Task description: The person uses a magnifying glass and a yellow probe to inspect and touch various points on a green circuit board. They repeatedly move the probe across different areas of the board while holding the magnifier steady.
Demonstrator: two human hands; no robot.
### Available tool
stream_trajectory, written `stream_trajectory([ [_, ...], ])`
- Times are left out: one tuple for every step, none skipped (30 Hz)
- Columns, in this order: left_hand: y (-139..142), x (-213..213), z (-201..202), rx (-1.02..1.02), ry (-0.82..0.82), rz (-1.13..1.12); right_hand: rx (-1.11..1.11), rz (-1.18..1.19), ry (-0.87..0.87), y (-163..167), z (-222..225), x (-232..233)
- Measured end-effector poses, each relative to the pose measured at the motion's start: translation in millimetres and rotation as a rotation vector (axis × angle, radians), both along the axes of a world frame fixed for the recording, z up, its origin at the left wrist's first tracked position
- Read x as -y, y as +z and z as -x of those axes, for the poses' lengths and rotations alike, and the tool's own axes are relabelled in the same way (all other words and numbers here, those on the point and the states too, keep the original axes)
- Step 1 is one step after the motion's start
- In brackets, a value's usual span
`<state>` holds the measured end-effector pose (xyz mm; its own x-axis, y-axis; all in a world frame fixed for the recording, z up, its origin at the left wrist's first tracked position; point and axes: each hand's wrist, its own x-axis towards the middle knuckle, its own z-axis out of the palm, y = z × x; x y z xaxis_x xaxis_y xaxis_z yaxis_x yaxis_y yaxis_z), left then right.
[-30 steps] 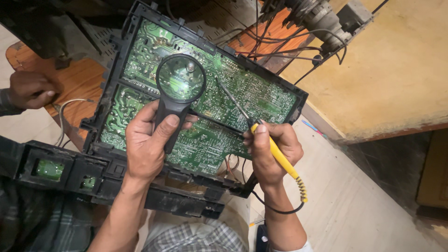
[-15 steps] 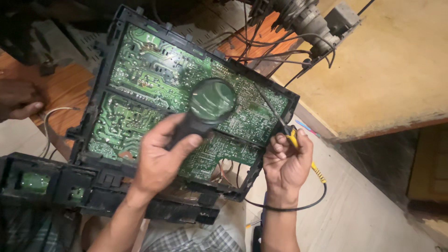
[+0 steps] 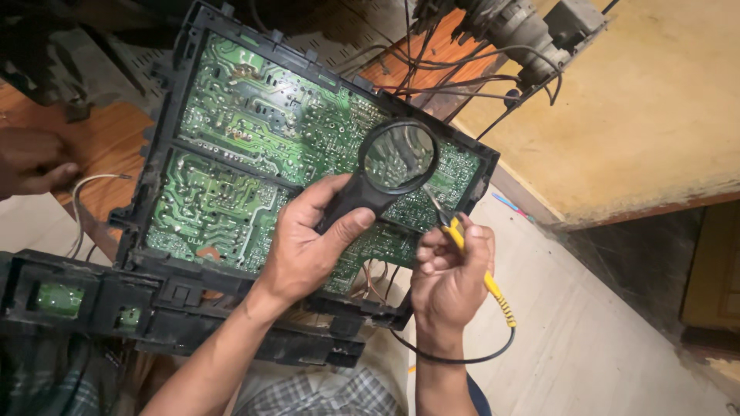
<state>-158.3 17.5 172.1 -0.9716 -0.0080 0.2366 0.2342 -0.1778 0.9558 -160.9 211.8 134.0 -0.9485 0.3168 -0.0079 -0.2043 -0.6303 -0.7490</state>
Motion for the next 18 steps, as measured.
stream_trajectory([
  [-0.7, -0.3, -0.2, 0.009, 0.005, -0.001, -0.008, -0.022, -0.012, -1.2, 0.9, 3.3],
  [-1.2, -0.7, -0.1, 0.001, 0.002, -0.019, -0.017, -0.044, -0.024, -2.1, 2.5, 6.4],
  [-1.5, -1.0, 0.0, -0.008, -0.002, -0.036, -0.025, -0.066, -0.036, -2.8, 3.9, 9.3],
  [-1.6, -1.0, 0.2, -0.017, -0.005, -0.054, -0.021, -0.076, -0.043, -3.1, 5.2, 11.6],
  [-1.7, -0.9, 0.1, -0.016, -0.006, -0.056, -0.016, -0.086, -0.050, -3.2, 6.1, 13.3],
  [-1.8, -1.1, 0.2, -0.014, -0.008, -0.059, -0.010, -0.097, -0.058, -3.0, 6.9, 14.4],
  [-1.9, -1.2, 0.5, -0.014, -0.010, -0.061, -0.018, -0.090, -0.051, -2.6, 7.7, 15.4],
  [-1.9, -1.3, 0.7, -0.015, -0.008, -0.059, -0.025, -0.083, -0.043, -2.2, 8.3, 16.4],
  [-2.0, -1.7, 0.7, -0.016, -0.005, -0.058, -0.031, -0.077, -0.035, -1.8, 8.7, 17.3],
  [-2.1, -1.9, 0.7, -0.016, -0.002, -0.057, -0.031, -0.070, -0.033, -1.5, 9.4, 18.3],
  [-2.2, -2.1, 0.5, -0.014, -0.007, -0.071, -0.031, -0.064, -0.031, -1.2, 9.9, 19.2],
  [-2.3, -2.4, 0.2, -0.012, -0.012, -0.085, -0.031, -0.059, -0.030, -0.8, 10.3, 20.1],
  [-2.3, -2.5, 0.3, -0.011, -0.018, -0.099, -0.026, -0.063, -0.037, -0.4, 11.1, 20.9],
  [-2.4, -2.6, 0.6, -0.011, -0.019, -0.097, -0.020, -0.068, -0.043, 0.2, 12.0, 21.6],
  [-2.4, -2.3, 0.3, -0.011, -0.020, -0.095, -0.012, -0.072, -0.048, 0.6, 11.9, 22.5],
  [-2.5, -1.7, 0.1, -0.010, -0.021, -0.092, -0.015, -0.072, -0.052, 0.9, 11.8, 23.9],
  [-2.5, -1.2, 0.0, -0.011, -0.023, -0.097, -0.019, -0.073, -0.056, 1.4, 12.1, 25.5],
  [-2.6, -1.4, 0.1, -0.011, -0.027, -0.102, -0.023, -0.074, -0.061, 1.9, 12.1, 26.6],
])
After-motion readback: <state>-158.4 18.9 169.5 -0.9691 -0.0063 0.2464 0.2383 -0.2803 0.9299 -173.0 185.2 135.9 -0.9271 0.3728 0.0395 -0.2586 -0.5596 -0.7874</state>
